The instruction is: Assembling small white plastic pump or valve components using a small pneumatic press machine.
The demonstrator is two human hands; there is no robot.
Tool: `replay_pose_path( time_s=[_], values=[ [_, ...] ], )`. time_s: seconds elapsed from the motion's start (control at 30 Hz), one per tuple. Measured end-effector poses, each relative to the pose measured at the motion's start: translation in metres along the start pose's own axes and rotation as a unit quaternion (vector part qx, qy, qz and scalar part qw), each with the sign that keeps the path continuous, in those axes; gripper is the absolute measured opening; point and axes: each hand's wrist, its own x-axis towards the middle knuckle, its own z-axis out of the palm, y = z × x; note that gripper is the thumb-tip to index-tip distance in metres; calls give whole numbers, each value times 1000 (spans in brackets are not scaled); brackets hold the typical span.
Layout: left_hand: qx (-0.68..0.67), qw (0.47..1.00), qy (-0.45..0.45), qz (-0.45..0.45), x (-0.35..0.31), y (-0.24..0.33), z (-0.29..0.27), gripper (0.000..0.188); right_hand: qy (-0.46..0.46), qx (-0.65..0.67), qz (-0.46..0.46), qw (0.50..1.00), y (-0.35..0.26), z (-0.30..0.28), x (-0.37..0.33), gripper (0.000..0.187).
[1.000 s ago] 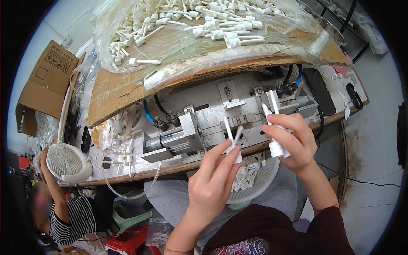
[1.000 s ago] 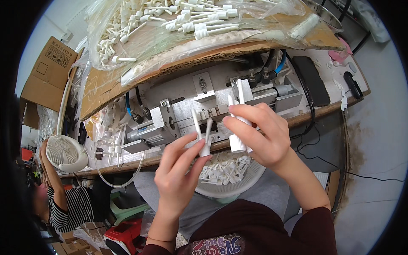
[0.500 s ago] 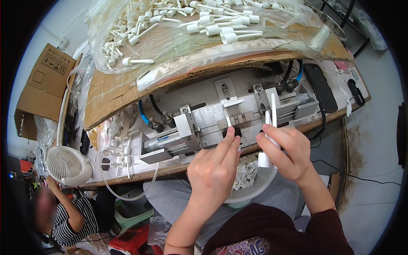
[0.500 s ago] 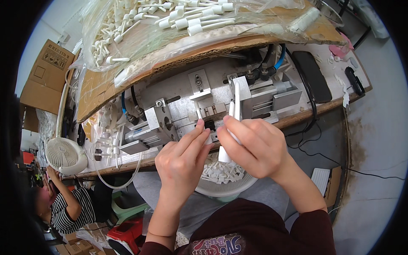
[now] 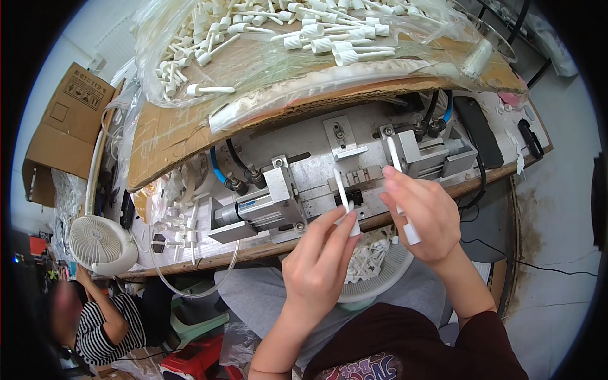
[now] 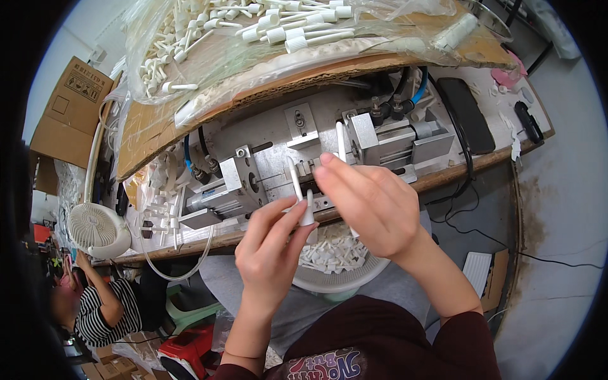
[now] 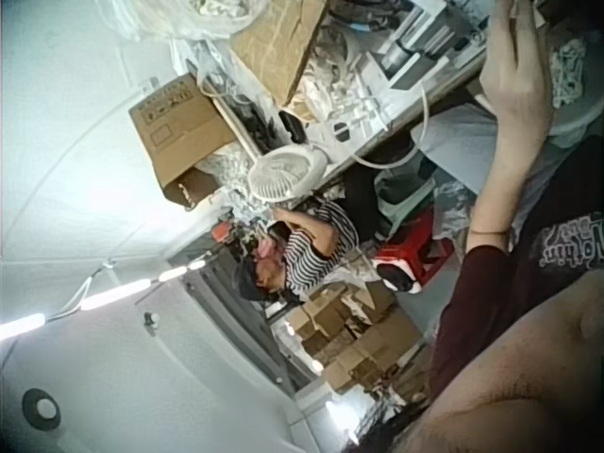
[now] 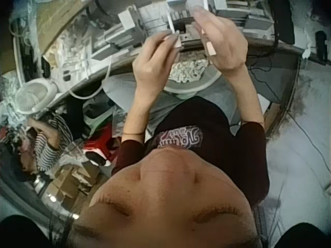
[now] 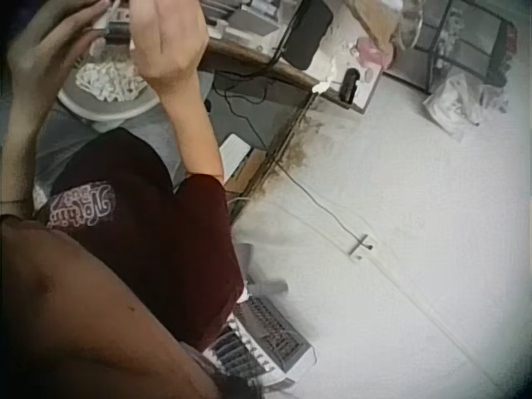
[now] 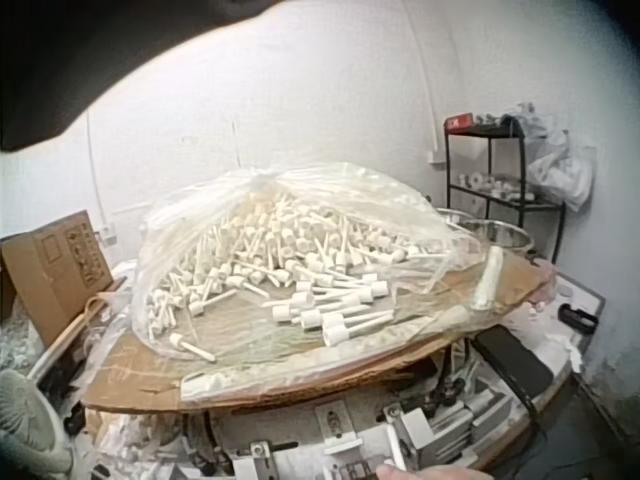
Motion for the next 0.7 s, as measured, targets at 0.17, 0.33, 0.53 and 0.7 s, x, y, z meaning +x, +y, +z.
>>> replay_pose_path(
  time_s=[0.17, 0.33, 0.53, 0.7],
  values=[
    [125, 989, -51, 56, 7, -5, 7, 28, 43, 88, 68, 993, -4, 1, -4, 48],
    [131, 987, -69, 57, 16, -5, 3, 28, 10, -4, 137, 991, -19, -16, -7, 46],
    [-13, 997, -70, -35, 13, -2, 1, 33, -18, 26, 112, 993, -24, -25, -19, 46],
    [-244, 965, -63, -78, 12, 9, -9, 42, -45, 108, 46, 992, -35, -19, -20, 39]
  ],
)
